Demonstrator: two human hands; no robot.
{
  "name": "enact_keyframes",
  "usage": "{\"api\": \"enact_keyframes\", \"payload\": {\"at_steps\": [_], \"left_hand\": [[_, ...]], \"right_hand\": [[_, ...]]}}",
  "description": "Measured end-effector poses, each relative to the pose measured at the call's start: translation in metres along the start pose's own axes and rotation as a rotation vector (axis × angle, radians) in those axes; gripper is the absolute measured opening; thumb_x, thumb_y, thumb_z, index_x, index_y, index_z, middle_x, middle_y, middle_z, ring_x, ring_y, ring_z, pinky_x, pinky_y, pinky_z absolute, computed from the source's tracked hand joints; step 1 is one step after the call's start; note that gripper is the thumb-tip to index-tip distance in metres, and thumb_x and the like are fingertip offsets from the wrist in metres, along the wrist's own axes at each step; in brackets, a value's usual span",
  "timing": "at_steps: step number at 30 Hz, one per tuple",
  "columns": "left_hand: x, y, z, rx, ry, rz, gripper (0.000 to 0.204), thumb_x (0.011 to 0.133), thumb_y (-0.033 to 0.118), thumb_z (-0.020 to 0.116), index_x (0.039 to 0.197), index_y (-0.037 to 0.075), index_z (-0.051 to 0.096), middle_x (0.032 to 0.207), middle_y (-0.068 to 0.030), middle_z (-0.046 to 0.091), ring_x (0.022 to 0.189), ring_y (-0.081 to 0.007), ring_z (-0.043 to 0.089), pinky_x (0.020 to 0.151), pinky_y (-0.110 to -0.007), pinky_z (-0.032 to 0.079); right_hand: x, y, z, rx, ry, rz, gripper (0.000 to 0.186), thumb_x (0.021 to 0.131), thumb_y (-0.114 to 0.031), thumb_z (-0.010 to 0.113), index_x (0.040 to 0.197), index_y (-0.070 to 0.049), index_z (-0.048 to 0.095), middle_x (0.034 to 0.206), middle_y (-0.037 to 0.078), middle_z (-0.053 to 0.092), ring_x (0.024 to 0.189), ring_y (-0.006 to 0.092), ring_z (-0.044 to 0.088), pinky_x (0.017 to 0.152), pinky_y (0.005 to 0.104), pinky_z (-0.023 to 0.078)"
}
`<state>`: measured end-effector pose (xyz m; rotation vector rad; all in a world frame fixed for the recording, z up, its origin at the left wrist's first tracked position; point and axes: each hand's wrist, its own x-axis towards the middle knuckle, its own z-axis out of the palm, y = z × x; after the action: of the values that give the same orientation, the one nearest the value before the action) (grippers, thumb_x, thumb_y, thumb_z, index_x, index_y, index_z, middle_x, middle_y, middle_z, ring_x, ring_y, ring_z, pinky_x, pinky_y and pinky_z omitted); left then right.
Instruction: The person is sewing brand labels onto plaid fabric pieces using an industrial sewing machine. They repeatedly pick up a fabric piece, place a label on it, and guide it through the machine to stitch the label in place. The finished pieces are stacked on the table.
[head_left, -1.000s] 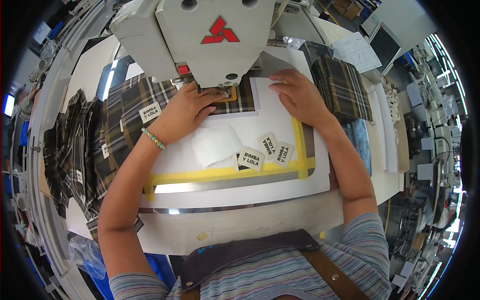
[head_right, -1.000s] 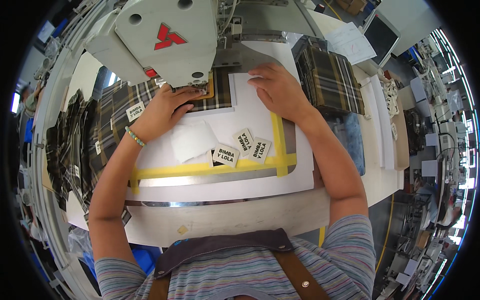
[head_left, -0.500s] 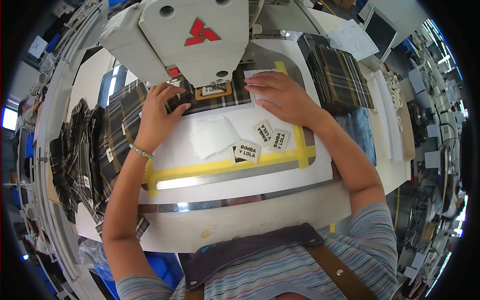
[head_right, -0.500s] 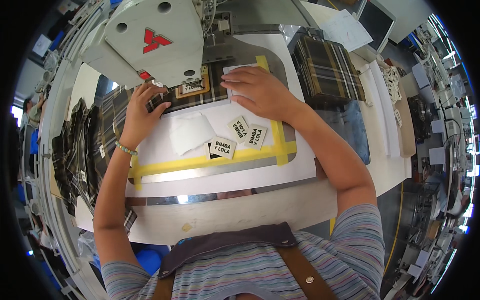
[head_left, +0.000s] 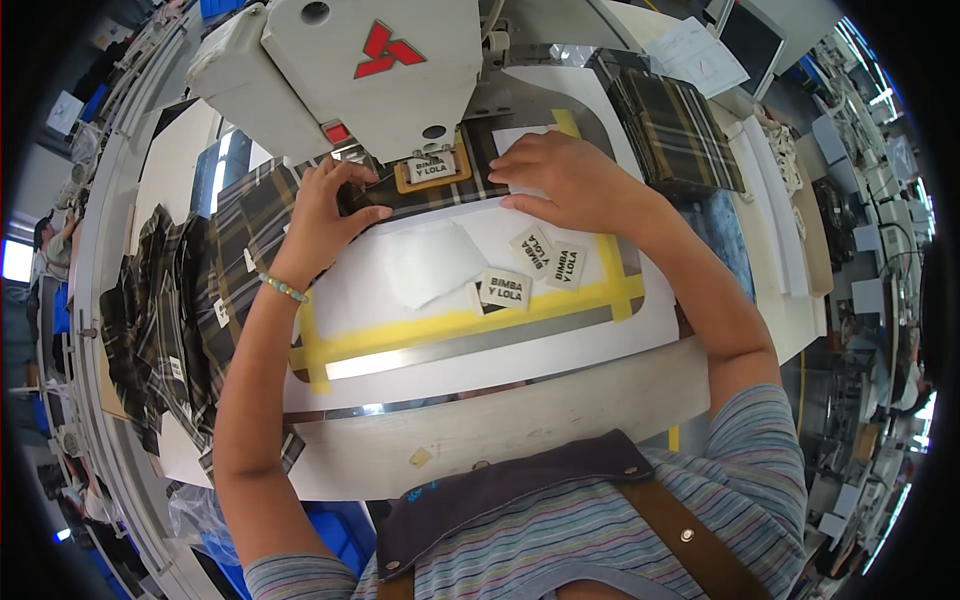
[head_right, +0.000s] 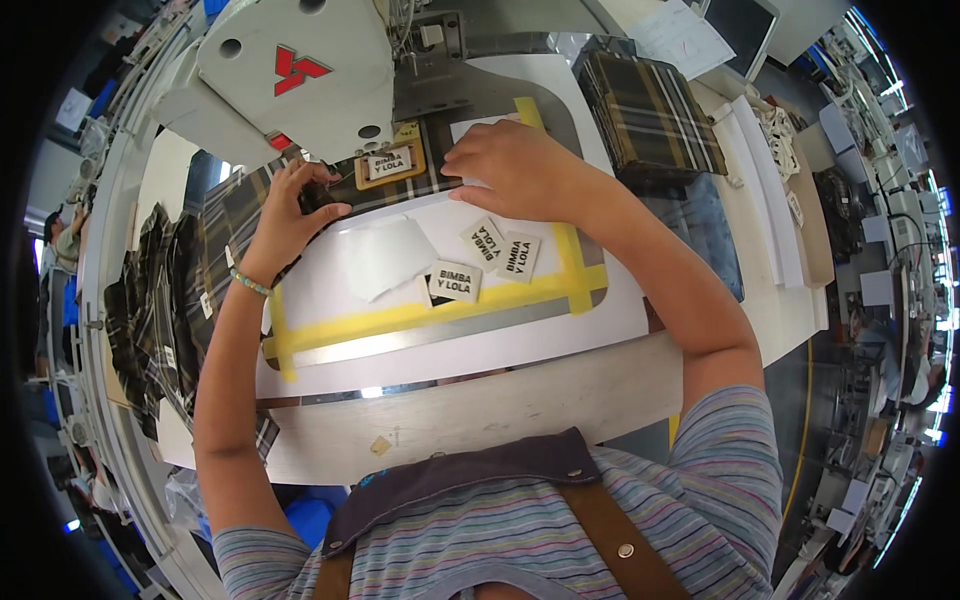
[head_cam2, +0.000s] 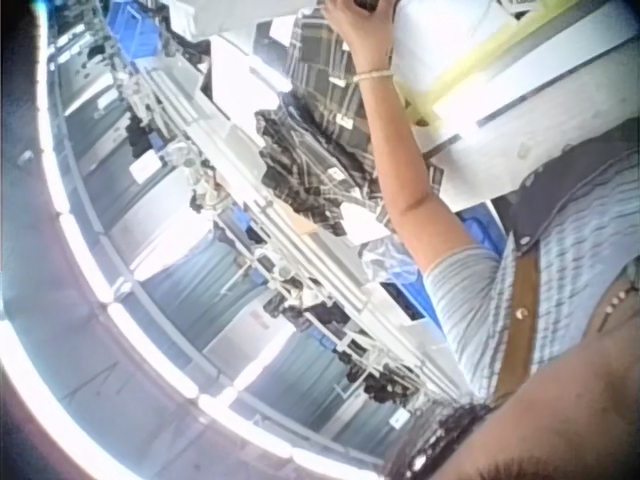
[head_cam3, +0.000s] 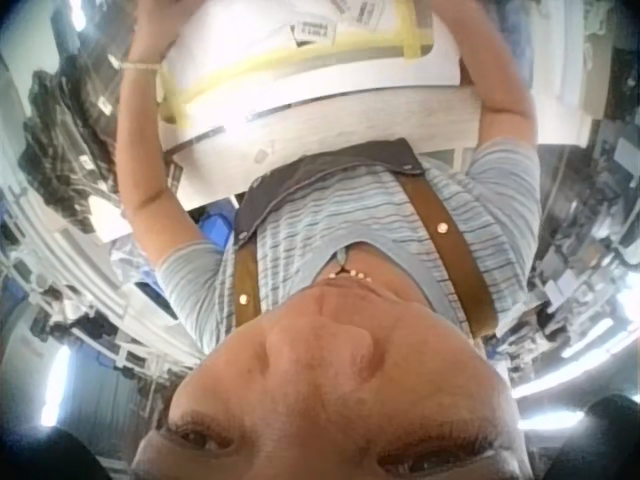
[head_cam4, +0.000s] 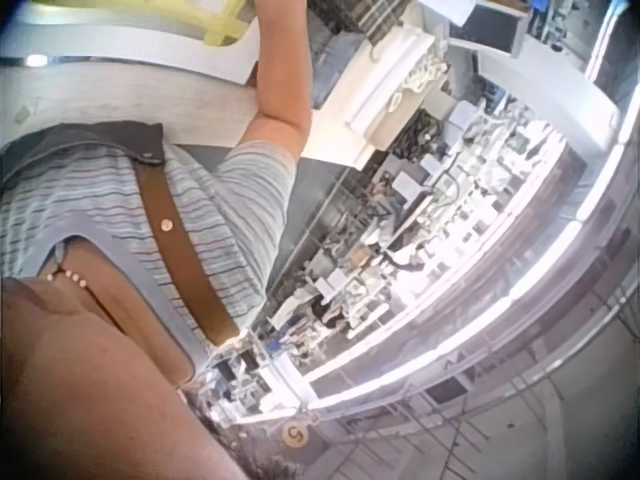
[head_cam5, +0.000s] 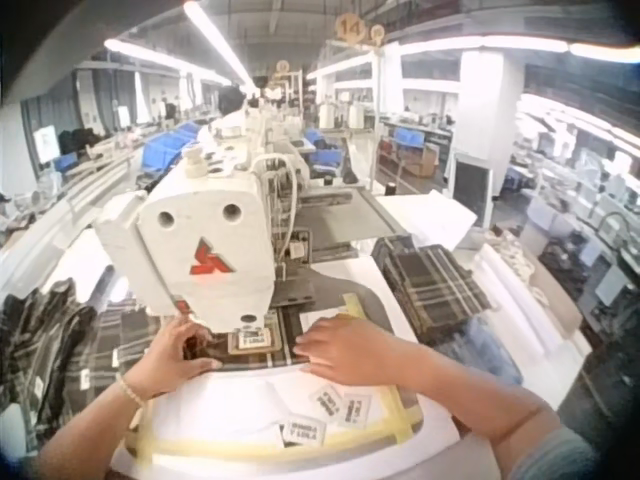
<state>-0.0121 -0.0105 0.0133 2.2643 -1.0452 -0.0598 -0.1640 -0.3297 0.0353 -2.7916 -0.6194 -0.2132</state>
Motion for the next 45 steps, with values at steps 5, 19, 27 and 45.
{"api": "enact_keyframes", "payload": {"at_steps": [5,19,27,45], "left_hand": [[0.0,0.015,0.024,0.032,0.07,0.054,0.029,0.084,0.019,0.091,0.102,0.002,0.075,0.097,-0.0083,0.058,0.1,-0.0276,0.055,0.094,-0.039,0.048],[-0.014,0.009,0.016,-0.258,0.144,0.169,0.011,0.086,0.002,0.086,0.09,0.0,0.076,0.095,-0.0079,0.063,0.091,-0.0227,0.062,0.087,-0.034,0.05],[-0.07,0.003,-0.041,0.268,0.068,0.264,0.022,0.085,0.006,0.085,0.101,0.001,0.072,0.111,-0.0092,0.071,0.107,-0.0316,0.069,0.097,-0.043,0.053],[-0.106,-0.109,-0.076,0.909,0.128,-0.074,0.064,0.111,0.042,0.058,0.167,0.016,0.042,0.174,-0.0095,0.041,0.163,-0.0322,0.031,0.132,-0.052,0.022]], "right_hand": [[0.0,-0.014,-0.016,-0.177,-0.072,-0.002,0.031,0.097,-0.036,0.074,0.105,-0.005,0.079,0.102,0.007,0.072,0.106,0.0278,0.069,0.095,0.0449,0.054],[0.006,-0.017,0.006,-0.099,0.227,-0.183,0.008,0.094,-0.015,0.071,0.096,-0.009,0.076,0.091,0.004,0.067,0.092,0.0254,0.068,0.082,0.0396,0.056],[0.001,-0.028,0.011,0.045,0.258,-0.271,0.016,0.092,-0.016,0.08,0.103,-0.005,0.078,0.117,0.007,0.078,0.107,0.0293,0.071,0.09,0.0423,0.058],[0.002,-0.005,0.014,0.016,0.291,-0.19,0.011,0.097,-0.014,0.076,0.1,-0.004,0.079,0.116,0.007,0.078,0.1,0.0283,0.073,0.082,0.0397,0.061]]}}
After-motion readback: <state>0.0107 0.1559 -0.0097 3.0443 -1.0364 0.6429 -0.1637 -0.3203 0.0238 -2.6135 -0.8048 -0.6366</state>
